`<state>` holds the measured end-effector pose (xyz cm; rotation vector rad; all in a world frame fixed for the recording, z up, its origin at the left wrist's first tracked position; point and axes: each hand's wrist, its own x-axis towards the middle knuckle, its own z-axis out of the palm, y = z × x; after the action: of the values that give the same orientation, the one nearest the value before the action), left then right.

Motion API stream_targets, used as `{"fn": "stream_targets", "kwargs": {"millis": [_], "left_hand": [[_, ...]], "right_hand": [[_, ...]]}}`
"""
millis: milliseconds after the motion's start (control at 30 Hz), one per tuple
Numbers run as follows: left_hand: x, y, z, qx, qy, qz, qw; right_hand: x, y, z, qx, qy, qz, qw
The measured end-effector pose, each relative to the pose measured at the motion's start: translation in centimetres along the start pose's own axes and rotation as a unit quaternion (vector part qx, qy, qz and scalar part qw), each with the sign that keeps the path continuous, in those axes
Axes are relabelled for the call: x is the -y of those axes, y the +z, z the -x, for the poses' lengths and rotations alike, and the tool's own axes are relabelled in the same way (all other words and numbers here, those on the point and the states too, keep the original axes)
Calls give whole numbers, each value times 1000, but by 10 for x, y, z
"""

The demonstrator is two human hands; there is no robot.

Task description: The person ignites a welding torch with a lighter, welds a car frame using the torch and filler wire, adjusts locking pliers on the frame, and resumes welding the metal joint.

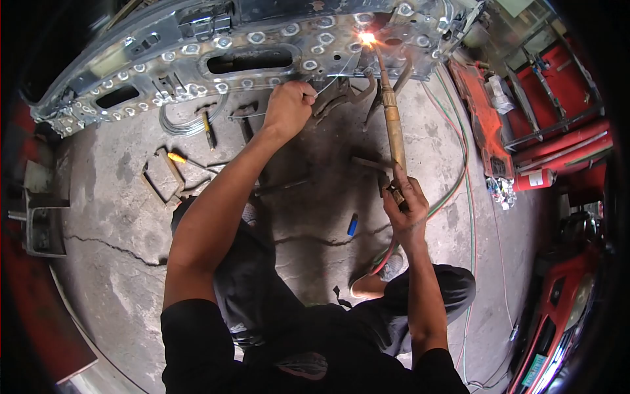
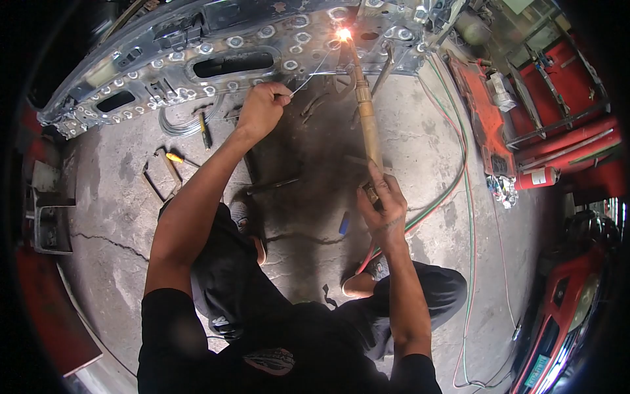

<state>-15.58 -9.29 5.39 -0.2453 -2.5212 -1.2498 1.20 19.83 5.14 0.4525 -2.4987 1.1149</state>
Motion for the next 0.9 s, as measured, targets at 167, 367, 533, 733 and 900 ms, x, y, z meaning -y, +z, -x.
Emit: {"fn": "stream_targets", "kwargs": {"millis": [167,367,533,733,900], "left_hand": [[1,0,-1,-1,4,-6,1000],[5,4,-2,-29,21,19,999],[1,3,-1,-26,7,24,999],[1,3,-2,-27,12,18,999],[4,5,-2,-28,14,20,999]], "right_hand": [[1,-1,0,0,4,7,1000],[0,0,-1,-1,-1,0,1000],[-1,0,0,2,9,3,1000],[0,-1,0,4,9,2,1000],[-1,-1,0,3,6,5,1000]]}}
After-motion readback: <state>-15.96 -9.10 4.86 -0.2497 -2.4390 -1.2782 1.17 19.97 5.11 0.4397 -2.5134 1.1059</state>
